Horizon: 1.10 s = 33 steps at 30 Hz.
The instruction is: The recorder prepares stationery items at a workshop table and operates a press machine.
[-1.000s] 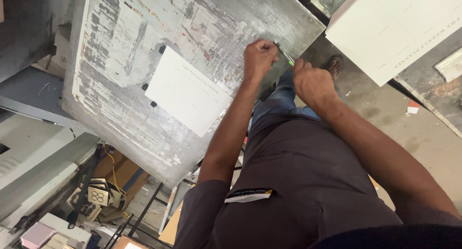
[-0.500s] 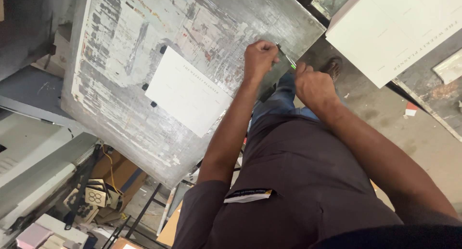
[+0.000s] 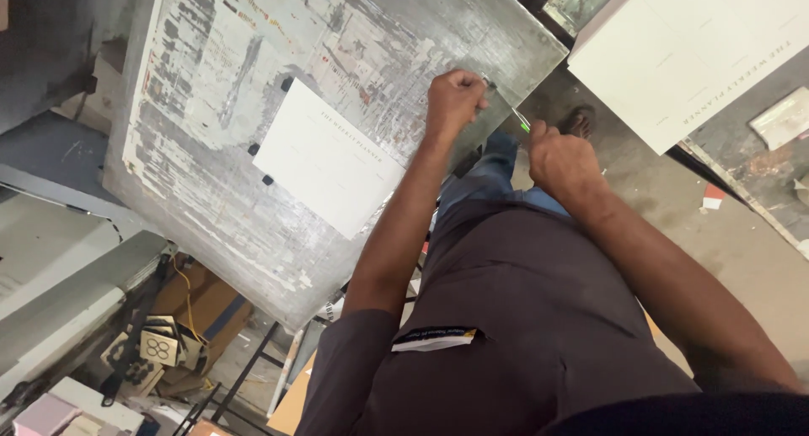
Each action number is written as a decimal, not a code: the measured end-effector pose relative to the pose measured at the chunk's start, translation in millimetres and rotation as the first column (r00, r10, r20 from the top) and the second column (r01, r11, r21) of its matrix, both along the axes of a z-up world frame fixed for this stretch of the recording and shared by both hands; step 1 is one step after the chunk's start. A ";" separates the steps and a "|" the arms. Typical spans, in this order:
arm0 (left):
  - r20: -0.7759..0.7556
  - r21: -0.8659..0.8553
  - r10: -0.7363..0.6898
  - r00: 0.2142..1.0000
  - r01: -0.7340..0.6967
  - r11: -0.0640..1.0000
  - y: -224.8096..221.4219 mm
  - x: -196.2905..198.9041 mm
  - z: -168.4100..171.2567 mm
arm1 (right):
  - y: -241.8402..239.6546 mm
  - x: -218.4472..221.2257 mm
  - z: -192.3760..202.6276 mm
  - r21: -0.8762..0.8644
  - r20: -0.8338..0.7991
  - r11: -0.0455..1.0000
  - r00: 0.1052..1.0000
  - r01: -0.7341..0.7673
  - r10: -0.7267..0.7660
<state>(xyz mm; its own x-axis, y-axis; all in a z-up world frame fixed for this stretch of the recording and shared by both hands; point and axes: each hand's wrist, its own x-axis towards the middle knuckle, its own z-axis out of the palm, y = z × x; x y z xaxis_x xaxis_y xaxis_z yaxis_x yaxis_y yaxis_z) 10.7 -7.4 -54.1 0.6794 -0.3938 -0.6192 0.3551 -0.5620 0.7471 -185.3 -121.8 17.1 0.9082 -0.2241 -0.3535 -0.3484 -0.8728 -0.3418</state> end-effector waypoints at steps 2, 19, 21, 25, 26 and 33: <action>-0.014 -0.027 -0.009 1.000 0.008 1.000 2.9 0.8 -8.4 | -3.1 -6.8 -4.9 0.024 -0.010 1.000 1.000 0.010 -0.010; 0.577 0.226 -0.449 0.682 0.395 0.890 -7.0 -0.7 78.3 | -27.4 -34.9 13.5 0.376 -0.207 0.845 0.923 0.380 -0.323; 0.584 0.237 -0.496 0.642 0.450 0.861 -6.5 -2.6 76.0 | -27.4 -39.0 9.2 0.410 -0.183 0.811 0.909 0.417 -0.375; 0.594 0.266 -0.492 0.637 0.421 0.867 4.5 -1.5 58.8 | -25.9 -25.5 0.8 0.481 -0.092 0.758 0.885 0.441 -0.456; 0.627 0.159 -0.394 0.672 0.385 0.909 10.2 -0.1 52.5 | -26.6 -15.2 3.5 0.492 -0.074 0.744 0.874 0.451 -0.480; 0.172 -0.336 0.100 0.980 -0.037 0.941 75.5 -7.4 32.9 | -24.5 67.4 5.6 0.398 0.147 0.870 0.916 0.291 -0.373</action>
